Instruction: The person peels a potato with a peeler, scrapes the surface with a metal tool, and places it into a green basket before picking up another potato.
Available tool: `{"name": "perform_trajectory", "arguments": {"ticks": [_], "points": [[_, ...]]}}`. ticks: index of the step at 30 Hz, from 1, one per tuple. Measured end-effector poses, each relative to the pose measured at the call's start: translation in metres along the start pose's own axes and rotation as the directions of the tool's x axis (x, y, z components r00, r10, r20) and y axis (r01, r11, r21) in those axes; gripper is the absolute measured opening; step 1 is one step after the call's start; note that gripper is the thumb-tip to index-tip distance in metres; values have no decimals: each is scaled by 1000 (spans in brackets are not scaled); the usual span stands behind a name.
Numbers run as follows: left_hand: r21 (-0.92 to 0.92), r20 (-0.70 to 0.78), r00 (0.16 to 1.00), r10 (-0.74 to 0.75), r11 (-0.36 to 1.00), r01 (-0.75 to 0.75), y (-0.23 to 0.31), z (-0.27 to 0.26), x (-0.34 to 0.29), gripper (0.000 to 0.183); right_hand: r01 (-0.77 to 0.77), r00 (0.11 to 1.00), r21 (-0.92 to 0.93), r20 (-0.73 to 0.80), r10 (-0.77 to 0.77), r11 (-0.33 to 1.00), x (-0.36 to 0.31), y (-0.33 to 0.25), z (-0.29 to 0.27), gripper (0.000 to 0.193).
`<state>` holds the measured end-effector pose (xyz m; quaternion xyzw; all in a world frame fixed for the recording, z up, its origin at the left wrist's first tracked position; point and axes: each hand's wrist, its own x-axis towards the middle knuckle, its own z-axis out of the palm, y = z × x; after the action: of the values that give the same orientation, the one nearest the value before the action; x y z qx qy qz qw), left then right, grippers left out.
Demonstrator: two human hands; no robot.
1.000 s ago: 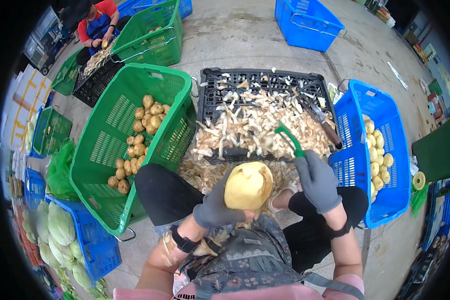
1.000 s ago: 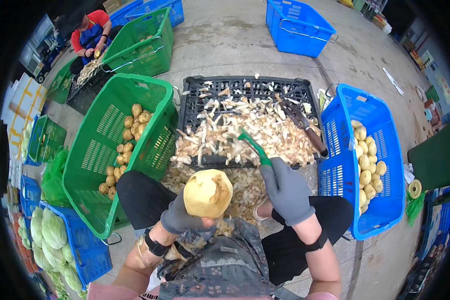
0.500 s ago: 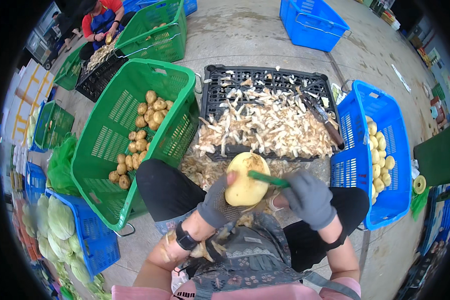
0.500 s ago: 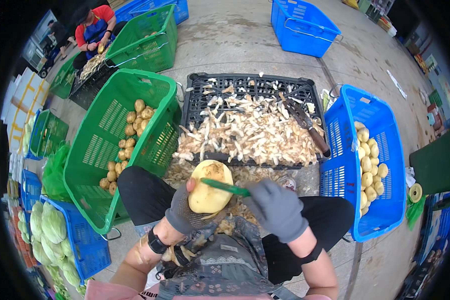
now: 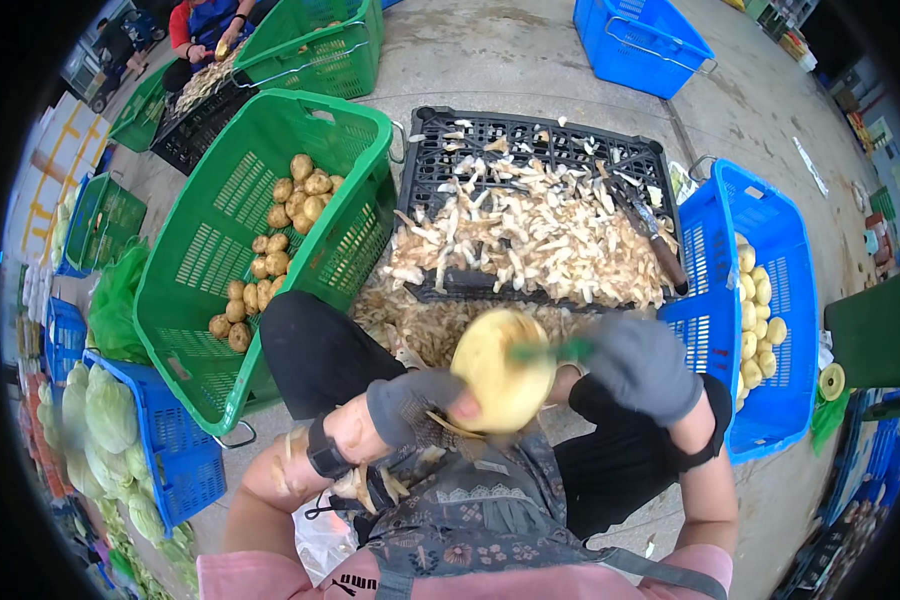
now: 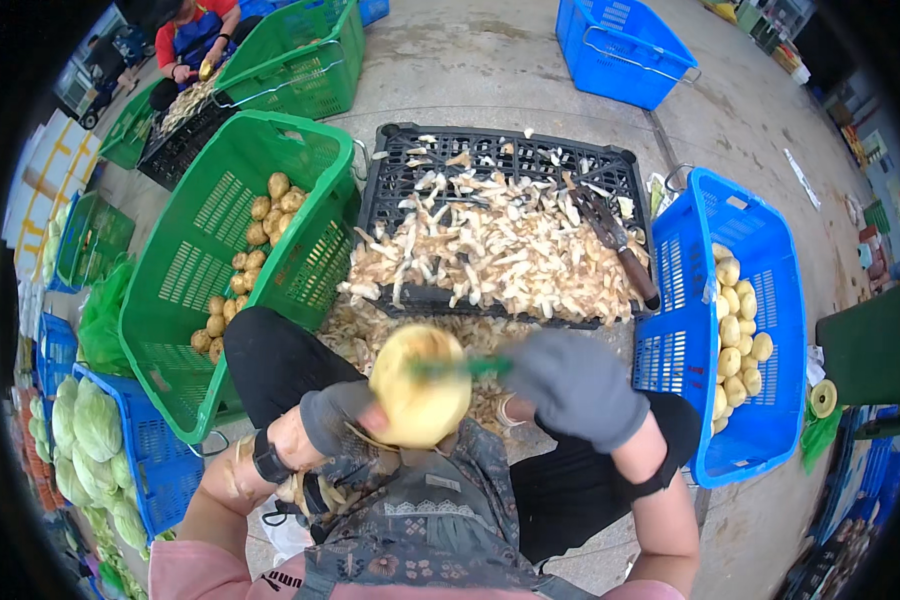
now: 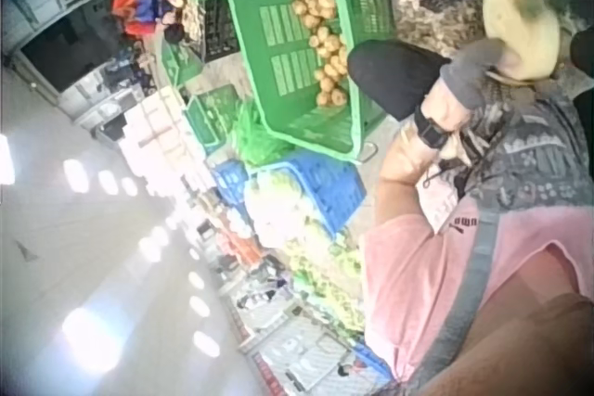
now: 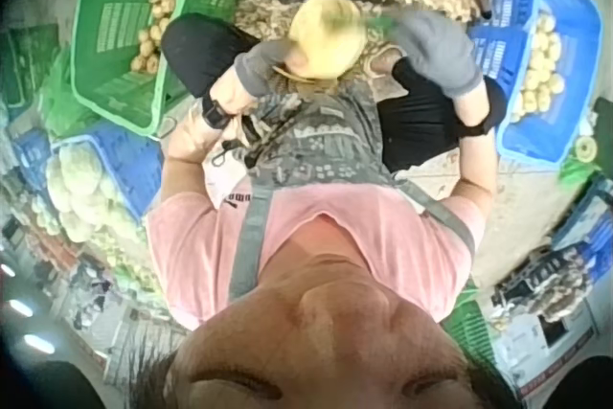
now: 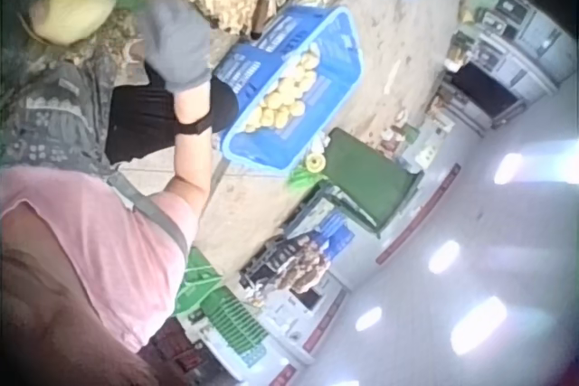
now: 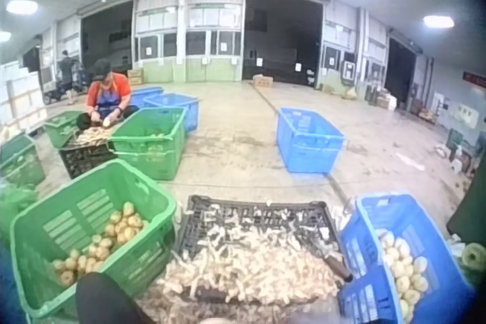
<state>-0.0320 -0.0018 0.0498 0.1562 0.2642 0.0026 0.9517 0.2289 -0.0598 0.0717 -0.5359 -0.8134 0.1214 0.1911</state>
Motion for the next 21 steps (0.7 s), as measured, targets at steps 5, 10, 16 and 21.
{"name": "perform_trajectory", "arguments": {"ticks": [5,10,16,21], "points": [[364,38,942,333,873,-324,32,-1,33,32,-81,993,255,-64,100,964,24,8,28,24],[749,-56,809,585,560,-354,43,-96,113,30,-507,685,526,-236,690,683,38,91,141,36],[920,-80,997,14,386,68,35,-117,129,26,-495,678,638,-141,721,590,50,115,106,41],[939,-280,940,-194,-260,226,-39,-190,205,33,-477,787,491,-131,603,729,28,162,60,28]]}}
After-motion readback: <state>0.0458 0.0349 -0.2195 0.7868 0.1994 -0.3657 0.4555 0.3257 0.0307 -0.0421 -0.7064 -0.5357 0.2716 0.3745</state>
